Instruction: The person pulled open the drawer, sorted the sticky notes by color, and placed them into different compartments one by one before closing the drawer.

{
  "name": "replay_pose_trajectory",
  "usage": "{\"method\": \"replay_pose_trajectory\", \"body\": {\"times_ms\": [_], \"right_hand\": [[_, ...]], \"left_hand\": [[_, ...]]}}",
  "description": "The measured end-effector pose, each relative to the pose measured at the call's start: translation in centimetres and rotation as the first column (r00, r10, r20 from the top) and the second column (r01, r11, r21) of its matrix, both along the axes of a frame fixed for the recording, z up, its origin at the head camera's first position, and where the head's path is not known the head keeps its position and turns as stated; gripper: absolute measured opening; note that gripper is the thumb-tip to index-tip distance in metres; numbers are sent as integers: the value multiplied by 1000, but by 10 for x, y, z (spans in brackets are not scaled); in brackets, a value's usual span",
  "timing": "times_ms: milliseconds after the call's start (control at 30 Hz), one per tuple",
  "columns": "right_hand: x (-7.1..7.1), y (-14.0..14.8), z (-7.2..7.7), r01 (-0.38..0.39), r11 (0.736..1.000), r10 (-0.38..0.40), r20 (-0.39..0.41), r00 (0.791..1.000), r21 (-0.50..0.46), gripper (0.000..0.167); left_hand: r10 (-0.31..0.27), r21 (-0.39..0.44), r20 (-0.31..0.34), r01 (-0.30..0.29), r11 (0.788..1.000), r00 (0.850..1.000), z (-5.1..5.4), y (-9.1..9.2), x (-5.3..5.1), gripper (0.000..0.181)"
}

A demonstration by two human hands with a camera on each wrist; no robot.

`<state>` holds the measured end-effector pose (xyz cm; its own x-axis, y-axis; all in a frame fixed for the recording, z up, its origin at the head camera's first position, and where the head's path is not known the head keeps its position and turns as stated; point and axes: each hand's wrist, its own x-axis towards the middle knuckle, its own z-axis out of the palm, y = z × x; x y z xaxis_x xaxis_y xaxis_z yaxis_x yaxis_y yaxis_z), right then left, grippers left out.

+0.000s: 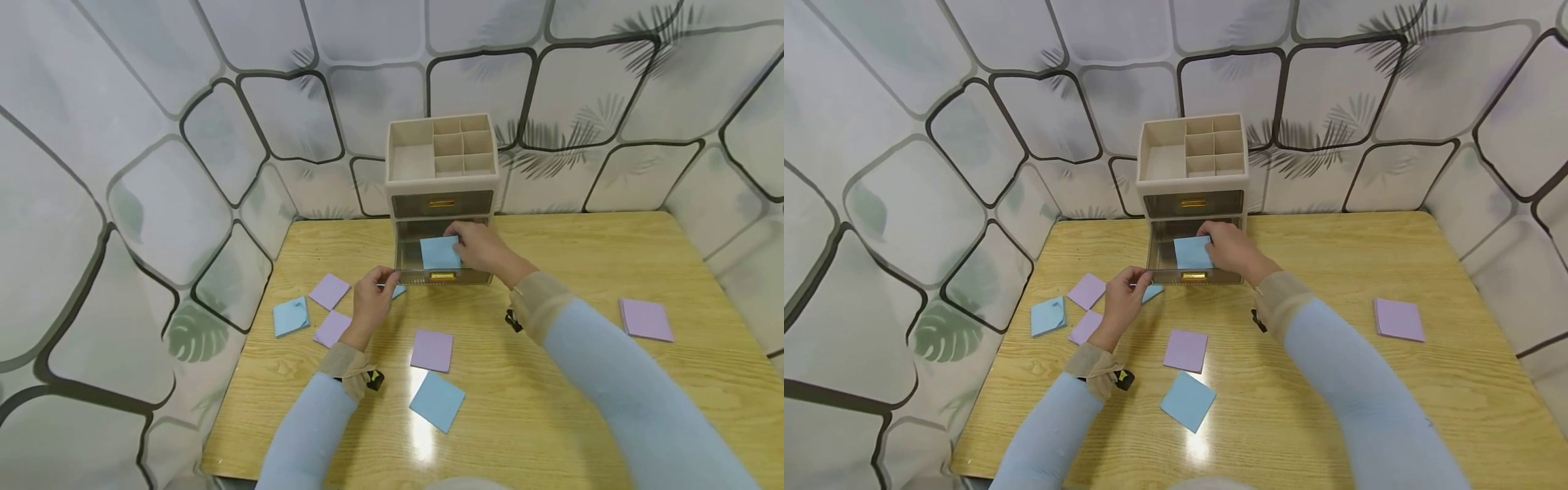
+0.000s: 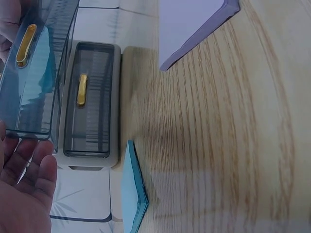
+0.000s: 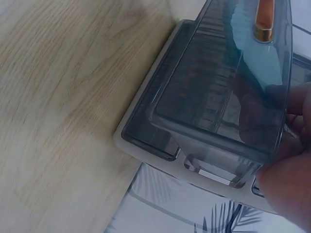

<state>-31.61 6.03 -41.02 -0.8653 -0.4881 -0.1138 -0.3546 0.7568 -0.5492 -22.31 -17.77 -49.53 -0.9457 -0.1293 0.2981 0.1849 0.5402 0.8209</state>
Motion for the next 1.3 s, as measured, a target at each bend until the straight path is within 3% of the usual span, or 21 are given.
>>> {"method": "replay_pose_trajectory", "body": {"times_ms": [567, 1033, 1200, 1300], "right_hand": [[1, -4, 1, -30, 992, 31, -10, 999, 125, 40], [0, -8, -3, 4, 984, -8, 23, 1000, 177, 46], [-4, -12, -2, -14, 978, 10, 23, 1000, 208, 49], [-5, -15, 0, -45, 969, 43, 14, 999, 244, 42]], "left_hand": [[7, -7, -18, -7, 1000, 1000, 0, 2, -1, 20], [9, -2, -9, -9, 1000, 1000, 1, 3, -1, 20], [7, -1, -11, -7, 1000, 1000, 3, 2, 1, 20], [5, -6, -19, -5, 1000, 1000, 2, 2, 1, 20]]}}
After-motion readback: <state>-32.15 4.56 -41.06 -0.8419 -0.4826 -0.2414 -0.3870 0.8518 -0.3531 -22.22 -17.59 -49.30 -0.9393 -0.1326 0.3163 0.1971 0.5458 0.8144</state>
